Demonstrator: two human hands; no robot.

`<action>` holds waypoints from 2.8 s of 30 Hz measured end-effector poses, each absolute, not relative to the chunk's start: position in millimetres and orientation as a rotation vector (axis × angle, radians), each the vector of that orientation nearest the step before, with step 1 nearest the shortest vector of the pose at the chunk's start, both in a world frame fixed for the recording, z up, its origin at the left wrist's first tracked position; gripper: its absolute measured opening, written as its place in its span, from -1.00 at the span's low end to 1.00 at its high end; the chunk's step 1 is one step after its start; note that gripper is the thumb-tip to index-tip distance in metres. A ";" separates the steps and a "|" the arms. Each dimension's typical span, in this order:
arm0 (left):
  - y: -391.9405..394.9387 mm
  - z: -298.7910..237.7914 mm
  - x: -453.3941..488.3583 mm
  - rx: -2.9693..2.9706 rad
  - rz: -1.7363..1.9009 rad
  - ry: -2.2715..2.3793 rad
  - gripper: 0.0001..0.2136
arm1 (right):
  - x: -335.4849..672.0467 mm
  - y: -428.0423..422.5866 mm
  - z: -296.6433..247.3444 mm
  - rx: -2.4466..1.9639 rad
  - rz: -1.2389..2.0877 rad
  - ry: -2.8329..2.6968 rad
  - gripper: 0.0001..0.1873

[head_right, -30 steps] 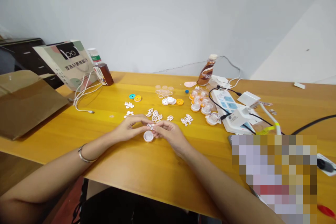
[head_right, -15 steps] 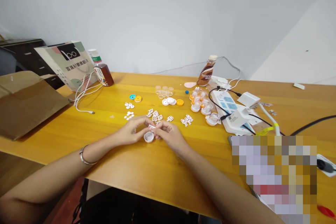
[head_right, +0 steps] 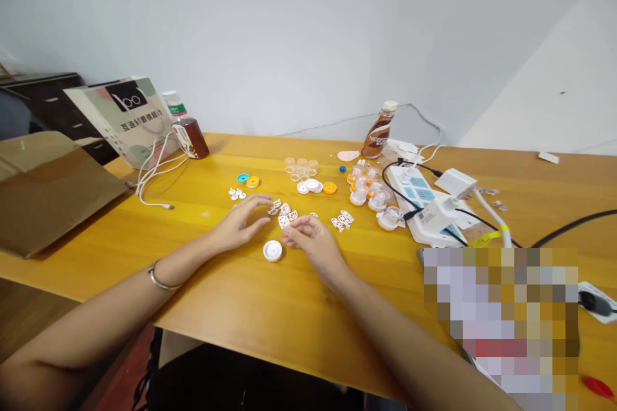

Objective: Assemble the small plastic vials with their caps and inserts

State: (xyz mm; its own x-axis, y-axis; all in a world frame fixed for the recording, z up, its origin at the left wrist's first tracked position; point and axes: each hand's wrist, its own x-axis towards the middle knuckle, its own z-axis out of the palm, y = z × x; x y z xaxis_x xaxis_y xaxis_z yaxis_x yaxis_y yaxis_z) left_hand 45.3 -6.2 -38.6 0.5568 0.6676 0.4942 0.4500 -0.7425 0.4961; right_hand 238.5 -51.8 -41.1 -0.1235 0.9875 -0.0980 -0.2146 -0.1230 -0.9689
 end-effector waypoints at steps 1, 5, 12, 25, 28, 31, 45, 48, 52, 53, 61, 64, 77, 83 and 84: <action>-3.6 -40.5 43.4 2.515 0.957 0.972 -0.71 | 238.9 -51.5 -40.8 -1.069 1.458 -1.042 -0.70; 0.9 -47.7 40.6 2.647 0.780 1.019 -0.61 | 239.6 -51.4 -40.2 -1.077 1.433 -1.020 -0.65; 0.9 -50.4 43.7 2.678 0.746 1.063 -0.82 | 239.8 -51.0 -42.1 -1.082 1.435 -1.049 -0.63; -19.6 -32.2 51.2 2.394 1.056 1.034 -0.94 | 240.9 -49.6 -41.6 -1.088 1.555 -1.002 -0.75; -19.9 -32.2 50.7 2.325 1.042 1.056 -0.93 | 240.8 -49.8 -41.9 -1.080 1.549 -1.017 -0.78; -15.2 -34.8 48.5 2.216 1.042 1.038 -0.91 | 241.2 -49.9 -42.4 -1.072 1.544 -1.028 -0.80; -15.2 -30.4 46.8 1.753 0.998 0.833 -0.74 | 241.8 -50.5 -40.1 -1.070 1.552 -1.154 -0.81; -15.8 -29.4 46.5 1.839 1.037 0.822 -0.77 | 241.6 -51.2 -39.2 -1.052 1.563 -1.225 -0.83; -14.7 -28.2 45.6 2.107 1.085 0.734 -0.80 | 240.9 -52.3 -36.9 -1.038 1.553 -1.324 -0.82; -14.4 -28.4 45.6 2.147 1.087 0.714 -0.80 | 240.7 -52.6 -36.1 -1.035 1.548 -1.349 -0.81; -15.4 -34.8 46.6 2.123 0.923 0.750 -0.78 | 239.8 -54.2 -33.9 -1.052 1.544 -1.420 -0.81; -16.2 -35.4 46.7 2.081 0.897 0.791 -0.77 | 240.1 -53.8 -35.1 -1.050 1.534 -1.412 -0.82; -18.7 -39.5 52.5 1.909 0.924 0.871 -0.74 | 240.2 -52.5 -33.8 -1.087 1.490 -1.366 -0.85; -19.1 -34.7 54.2 1.918 0.918 0.818 -0.76 | 240.1 -53.1 -33.9 -1.099 1.466 -1.377 -0.83; -19.0 -34.4 54.7 1.906 0.917 0.816 -0.77 | 240.1 -53.1 -34.2 -1.094 1.465 -1.381 -0.83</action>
